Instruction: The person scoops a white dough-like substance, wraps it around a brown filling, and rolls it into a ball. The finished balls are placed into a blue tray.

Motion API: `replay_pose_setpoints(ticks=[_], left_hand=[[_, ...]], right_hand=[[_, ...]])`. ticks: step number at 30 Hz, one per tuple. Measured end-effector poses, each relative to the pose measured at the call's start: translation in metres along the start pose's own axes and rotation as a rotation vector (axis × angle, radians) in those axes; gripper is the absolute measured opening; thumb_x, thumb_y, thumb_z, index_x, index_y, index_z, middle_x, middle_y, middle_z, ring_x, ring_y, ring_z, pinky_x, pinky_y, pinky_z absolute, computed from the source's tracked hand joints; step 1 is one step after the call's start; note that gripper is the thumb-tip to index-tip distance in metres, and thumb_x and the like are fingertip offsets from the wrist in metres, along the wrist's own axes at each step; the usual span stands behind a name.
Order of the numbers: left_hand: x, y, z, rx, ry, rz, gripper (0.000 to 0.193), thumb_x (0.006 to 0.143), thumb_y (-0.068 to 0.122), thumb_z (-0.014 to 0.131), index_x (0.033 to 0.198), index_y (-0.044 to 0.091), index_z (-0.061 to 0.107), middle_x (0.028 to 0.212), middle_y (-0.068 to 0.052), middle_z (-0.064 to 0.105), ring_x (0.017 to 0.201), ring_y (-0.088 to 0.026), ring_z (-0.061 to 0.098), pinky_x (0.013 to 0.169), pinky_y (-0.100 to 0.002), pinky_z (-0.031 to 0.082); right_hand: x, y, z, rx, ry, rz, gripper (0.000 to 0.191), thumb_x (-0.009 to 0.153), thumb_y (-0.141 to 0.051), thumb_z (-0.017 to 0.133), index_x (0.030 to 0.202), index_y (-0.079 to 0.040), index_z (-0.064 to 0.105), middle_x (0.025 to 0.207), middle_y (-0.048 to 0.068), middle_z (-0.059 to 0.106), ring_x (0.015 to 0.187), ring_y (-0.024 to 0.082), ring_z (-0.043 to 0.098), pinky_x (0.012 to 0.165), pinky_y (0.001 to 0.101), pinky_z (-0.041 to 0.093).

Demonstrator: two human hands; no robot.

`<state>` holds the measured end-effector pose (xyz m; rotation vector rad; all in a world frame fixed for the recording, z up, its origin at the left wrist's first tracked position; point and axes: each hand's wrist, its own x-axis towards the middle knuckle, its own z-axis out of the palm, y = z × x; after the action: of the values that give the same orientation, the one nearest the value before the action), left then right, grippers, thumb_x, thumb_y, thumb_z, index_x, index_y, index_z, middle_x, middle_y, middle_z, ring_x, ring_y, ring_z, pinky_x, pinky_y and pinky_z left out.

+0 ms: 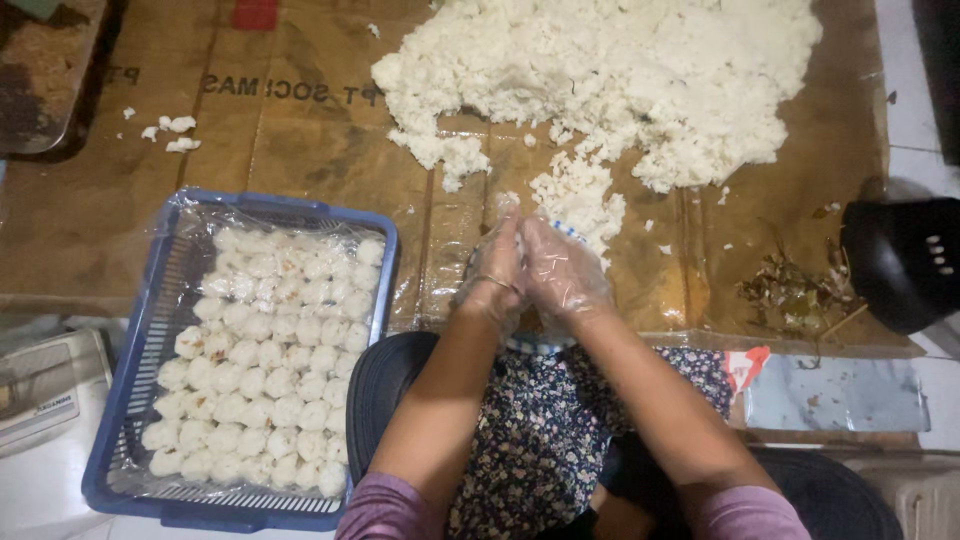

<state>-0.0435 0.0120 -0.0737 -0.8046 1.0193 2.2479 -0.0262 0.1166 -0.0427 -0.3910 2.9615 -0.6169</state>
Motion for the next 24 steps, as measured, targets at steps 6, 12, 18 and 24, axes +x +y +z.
replay_pose_setpoints(ticks=[6, 12, 18, 24], left_hand=[[0.033, -0.006, -0.02, 0.044, 0.065, 0.324, 0.045, 0.1, 0.038, 0.055, 0.126, 0.002, 0.064, 0.126, -0.02, 0.065, 0.108, -0.025, 0.065, 0.089, -0.035, 0.056], [0.076, -0.026, -0.031, 0.183, 0.251, 0.482, 0.033, 0.09, 0.005, 0.072, 0.122, -0.001, 0.069, 0.108, -0.014, 0.075, 0.09, -0.022, 0.071, 0.076, -0.032, 0.056], [0.101, -0.035, -0.035, 0.11, 0.204, 0.511, 0.036, 0.087, 0.0, 0.068, 0.122, 0.003, 0.071, 0.1, -0.013, 0.077, 0.083, -0.019, 0.073, 0.07, -0.029, 0.06], [0.095, -0.035, -0.044, 0.493, 0.247, 0.427, 0.03, 0.092, 0.007, 0.067, 0.122, 0.009, 0.073, 0.1, -0.011, 0.077, 0.082, -0.018, 0.07, 0.069, -0.029, 0.055]], right_hand=[[-0.003, 0.022, 0.029, 0.389, 0.206, 0.12, 0.028, 0.102, -0.029, 0.05, 0.121, -0.008, 0.058, 0.111, 0.021, 0.069, 0.098, 0.038, 0.07, 0.088, 0.0469, 0.06], [-0.007, 0.016, 0.067, -0.004, -0.458, 0.34, 0.046, 0.093, -0.038, 0.063, 0.13, -0.01, 0.06, 0.125, 0.023, 0.065, 0.114, 0.043, 0.064, 0.098, 0.0499, 0.052], [0.001, 0.031, 0.07, 0.076, -0.44, 0.241, 0.056, 0.079, -0.042, 0.068, 0.127, -0.013, 0.064, 0.129, 0.021, 0.066, 0.119, 0.041, 0.064, 0.102, 0.0461, 0.052], [-0.003, 0.036, 0.08, 0.161, -0.351, 0.268, 0.048, 0.096, -0.046, 0.057, 0.127, -0.01, 0.063, 0.127, 0.024, 0.065, 0.114, 0.044, 0.064, 0.097, 0.0492, 0.05]])
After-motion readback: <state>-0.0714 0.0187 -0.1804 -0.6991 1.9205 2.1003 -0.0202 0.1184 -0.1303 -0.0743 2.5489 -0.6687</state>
